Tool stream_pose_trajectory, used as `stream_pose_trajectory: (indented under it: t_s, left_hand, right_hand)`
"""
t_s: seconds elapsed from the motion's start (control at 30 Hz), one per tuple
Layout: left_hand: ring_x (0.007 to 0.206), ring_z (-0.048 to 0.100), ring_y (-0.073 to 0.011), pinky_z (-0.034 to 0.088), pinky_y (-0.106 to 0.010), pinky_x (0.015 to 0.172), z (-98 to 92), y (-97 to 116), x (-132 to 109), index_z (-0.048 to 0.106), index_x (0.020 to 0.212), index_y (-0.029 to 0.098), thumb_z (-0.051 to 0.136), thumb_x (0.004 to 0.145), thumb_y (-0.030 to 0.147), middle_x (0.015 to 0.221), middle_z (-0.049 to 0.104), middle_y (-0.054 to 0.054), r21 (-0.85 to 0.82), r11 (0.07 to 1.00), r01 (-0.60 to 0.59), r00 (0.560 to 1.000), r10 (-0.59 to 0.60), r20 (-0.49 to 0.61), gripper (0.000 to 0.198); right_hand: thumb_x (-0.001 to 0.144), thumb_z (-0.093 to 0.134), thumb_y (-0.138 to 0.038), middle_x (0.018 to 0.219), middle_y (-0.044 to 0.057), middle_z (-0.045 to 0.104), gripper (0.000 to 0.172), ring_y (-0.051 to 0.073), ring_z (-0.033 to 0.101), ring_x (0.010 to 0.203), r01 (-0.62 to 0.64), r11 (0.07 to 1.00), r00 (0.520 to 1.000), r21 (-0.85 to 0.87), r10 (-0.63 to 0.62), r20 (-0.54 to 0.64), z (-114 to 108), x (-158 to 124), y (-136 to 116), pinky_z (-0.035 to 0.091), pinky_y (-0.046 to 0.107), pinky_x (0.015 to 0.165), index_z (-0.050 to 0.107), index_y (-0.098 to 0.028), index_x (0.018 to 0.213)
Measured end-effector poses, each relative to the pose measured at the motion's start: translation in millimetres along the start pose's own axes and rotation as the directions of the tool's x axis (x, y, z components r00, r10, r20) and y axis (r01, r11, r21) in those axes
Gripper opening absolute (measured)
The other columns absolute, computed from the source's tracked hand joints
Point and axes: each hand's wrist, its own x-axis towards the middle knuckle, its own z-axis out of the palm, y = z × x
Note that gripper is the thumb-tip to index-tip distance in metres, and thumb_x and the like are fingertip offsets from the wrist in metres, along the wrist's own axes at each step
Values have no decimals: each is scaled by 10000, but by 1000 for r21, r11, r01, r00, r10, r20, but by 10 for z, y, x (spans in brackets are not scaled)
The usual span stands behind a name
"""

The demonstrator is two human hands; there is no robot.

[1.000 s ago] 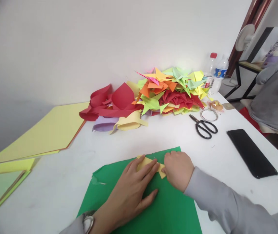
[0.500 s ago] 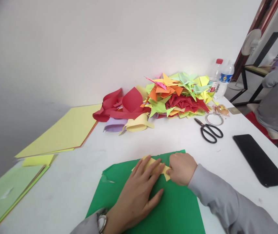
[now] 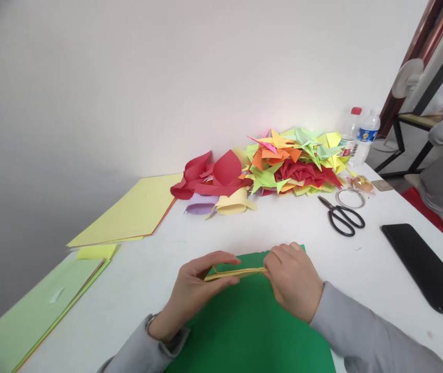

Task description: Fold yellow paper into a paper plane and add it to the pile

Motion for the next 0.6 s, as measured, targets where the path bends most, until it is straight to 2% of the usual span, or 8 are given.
stream_pose_trajectory:
  t_s: [0.07,0.17,0.3,0.4,0.6]
  left_hand:
    - [743,666,-208,550,-307,653,-4,19,-6,722,794,186,776,669,338,798,730,-53,-11,999,-35,999,36,28,204]
    - [706,660,-197,542,-311,647,7,17,-8,712,741,182,726,723,330,759,723,-53,-51,996,-67,997,69,37,149]
    - [667,650,-184,533,-296,608,14,3,-2,707,709,179,704,743,313,726,718,-48,-72,996,-44,999,45,3,138]
    - [678,655,-189,544,-302,617,6,-2,3,714,716,170,717,738,323,741,725,-59,-106,994,-31,1000,31,-2,155]
    - [708,674,-202,560,-336,667,-18,5,12,740,731,190,709,774,327,751,739,-59,-182,977,-113,994,113,-8,147]
  right_hand:
    - [922,444,-136,730,25,556,177,161,465,680,17,1000,999,7,-17,-32,4,-3,14,281,295,632,543,-169,780]
    - [938,426,-145,764,32,571,179,163,468,698,21,999,999,41,-19,-36,-3,-1,30,293,295,640,567,-163,830]
    - [949,399,-134,800,47,584,211,175,486,746,38,997,999,64,-36,-28,-5,-2,32,301,301,655,609,-152,961]
    - [957,378,-129,760,40,562,260,170,475,728,47,996,998,76,-45,-40,-11,1,32,293,301,654,627,-160,886]
    - [960,375,-144,756,38,558,269,168,469,724,41,994,998,104,-36,-50,-47,22,41,295,305,657,626,-161,864]
